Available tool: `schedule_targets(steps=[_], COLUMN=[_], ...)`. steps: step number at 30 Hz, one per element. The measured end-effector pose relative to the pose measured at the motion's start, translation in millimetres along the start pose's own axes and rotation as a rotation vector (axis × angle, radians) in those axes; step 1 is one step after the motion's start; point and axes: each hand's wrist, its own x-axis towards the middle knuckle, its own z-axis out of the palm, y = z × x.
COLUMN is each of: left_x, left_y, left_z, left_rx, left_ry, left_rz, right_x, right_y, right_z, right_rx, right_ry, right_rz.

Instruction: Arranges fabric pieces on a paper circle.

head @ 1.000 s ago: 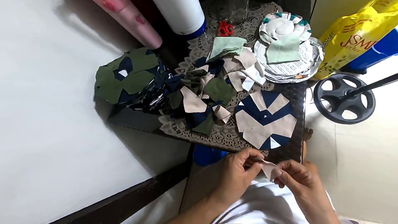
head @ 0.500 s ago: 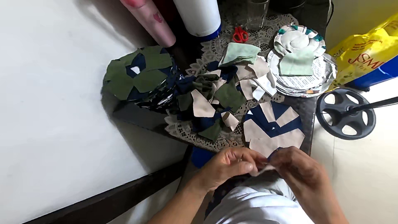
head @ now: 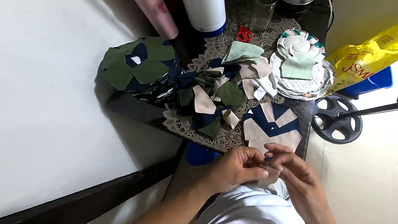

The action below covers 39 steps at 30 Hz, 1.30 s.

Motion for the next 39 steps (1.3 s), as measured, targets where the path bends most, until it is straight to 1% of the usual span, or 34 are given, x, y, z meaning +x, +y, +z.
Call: schedule_targets(steps=[2, 3, 4, 6, 9, 12, 15, 17, 19, 23, 26, 29, 39], left_x=[-0.9, -1.0, -1.4, -2.5, -1.1, 5.5, 15.0, 24.9, 35.2, 54.4, 64.6, 70.8, 74.8], left_y=[-3.6, -5.2, -6.7, -10.4, -17.2, -23.5, -24.4, -24.2, -22.5, -14.6, -11.9, -12.4, -14.1], left_z=[4.7, 7.4, 9.8, 13.3, 12.1, 2.9, -9.3, -16.3, -23.1, -32.3, -37.4, -42.2, -46.4], left_rx=[0.057, 0.085, 0.125, 0.207, 0.338, 0.604, 0.892, 1.02, 1.108, 1.206, 1.239, 1.253, 1.257], left_ry=[0.129, 0.191, 0.248, 0.339, 0.427, 0.523, 0.611, 0.664, 0.704, 0.763, 0.777, 0.788, 0.787], left_rz=[0.071, 0.104, 0.134, 0.191, 0.273, 0.356, 0.396, 0.416, 0.411, 0.367, 0.322, 0.289, 0.285], right_x=[-4.0, -6.0, -7.9, -9.7, -4.9, 4.2, 18.2, 33.3, 50.3, 80.3, 95.2, 103.2, 111.6], right_y=[-2.4, -3.0, -2.7, -1.4, 5.9, 11.6, 14.7, 12.8, 10.3, 12.4, 14.4, 15.8, 19.2], right_z=[10.4, 14.9, 18.7, 25.1, 30.3, 26.4, 16.3, 13.1, 13.2, 14.3, 13.8, 13.3, 12.0], right_rx=[0.208, 0.251, 0.28, 0.274, 0.19, 0.024, -0.307, -0.563, -0.773, -1.007, -1.109, -1.143, -1.2], right_ry=[0.131, 0.179, 0.213, 0.266, 0.325, 0.325, 0.242, 0.209, 0.189, 0.171, 0.157, 0.138, 0.093], right_rz=[0.18, 0.257, 0.304, 0.333, 0.258, 0.137, -0.009, -0.07, -0.102, -0.149, -0.153, -0.158, -0.191])
